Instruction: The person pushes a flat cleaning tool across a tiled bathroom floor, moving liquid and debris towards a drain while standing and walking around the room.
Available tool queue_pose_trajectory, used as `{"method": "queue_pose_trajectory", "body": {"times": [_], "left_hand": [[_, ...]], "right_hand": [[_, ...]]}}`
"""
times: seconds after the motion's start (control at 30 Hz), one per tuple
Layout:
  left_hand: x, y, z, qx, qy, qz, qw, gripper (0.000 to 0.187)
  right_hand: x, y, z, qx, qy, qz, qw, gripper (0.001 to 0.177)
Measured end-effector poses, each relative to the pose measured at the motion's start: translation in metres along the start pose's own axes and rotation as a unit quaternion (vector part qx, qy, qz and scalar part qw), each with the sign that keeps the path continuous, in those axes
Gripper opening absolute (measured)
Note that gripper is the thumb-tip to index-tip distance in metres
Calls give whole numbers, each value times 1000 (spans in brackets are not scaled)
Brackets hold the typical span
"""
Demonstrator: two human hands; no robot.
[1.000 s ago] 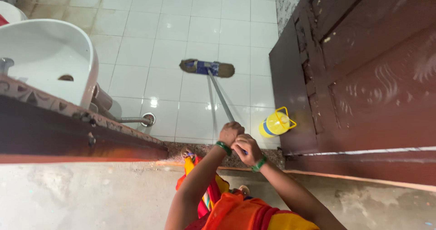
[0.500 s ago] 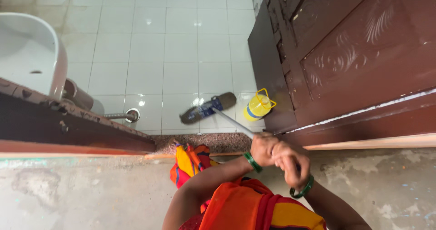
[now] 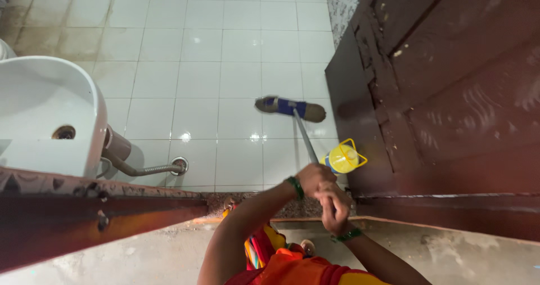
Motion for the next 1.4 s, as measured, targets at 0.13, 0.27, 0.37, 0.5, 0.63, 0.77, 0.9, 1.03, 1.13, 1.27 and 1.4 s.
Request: {"method": "queue_pose_trajectory", "body": {"times": [0.13, 0.27, 0.37, 0.5, 0.63, 0.77, 0.9, 1.03, 1.13, 1.27, 1.4], "left_hand": [[-97, -30, -12, -122, -53, 100, 986, 28], [-165, -77, -27, -140, -93, 117, 979, 20], [-190, -105, -27, -144, -137, 135, 971, 16], [-202, -134, -41, -122, -217, 153, 956, 19], [-188, -152, -76, -40, -236, 184, 953, 18], [-139, -141, -106, -15, -249, 206, 946, 11], [-69, -109, -130, 18, -234, 210, 949, 12], [2, -84, -129, 89, -206, 182, 957, 26], [44, -65, -114, 111, -183, 174, 961, 31], [85, -35, -95, 112, -182, 158, 964, 31], [128, -13, -66, 106, -180, 142, 968, 32]], "right_hand": [[52, 75, 18, -22, 45, -22, 998, 3], [89, 144, 35, -99, 37, -57, 993, 6], [105, 173, 47, -110, 45, -18, 993, 8], [119, 197, 54, -161, 102, 37, 981, 11], [103, 207, 45, -199, 12, 74, 977, 9], [83, 186, 18, -228, 0, 88, 970, 9], [44, 139, -9, -241, -49, 110, 963, 11], [3, 86, -24, -239, -76, 127, 960, 15], [-20, 46, -24, -253, -43, 147, 955, 22], [-54, -6, -23, -229, -44, 126, 964, 24], [-72, -51, -30, -207, 4, 116, 971, 25]]}}
Point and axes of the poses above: each hand's wrist, its own z-axis towards the middle knuckle, its own y-axis out of the palm, x = y × z, the point moved 5 cm from there along z, towards the middle knuckle, and after that the axes turned 10 degrees about x, right-handed, at the moved point
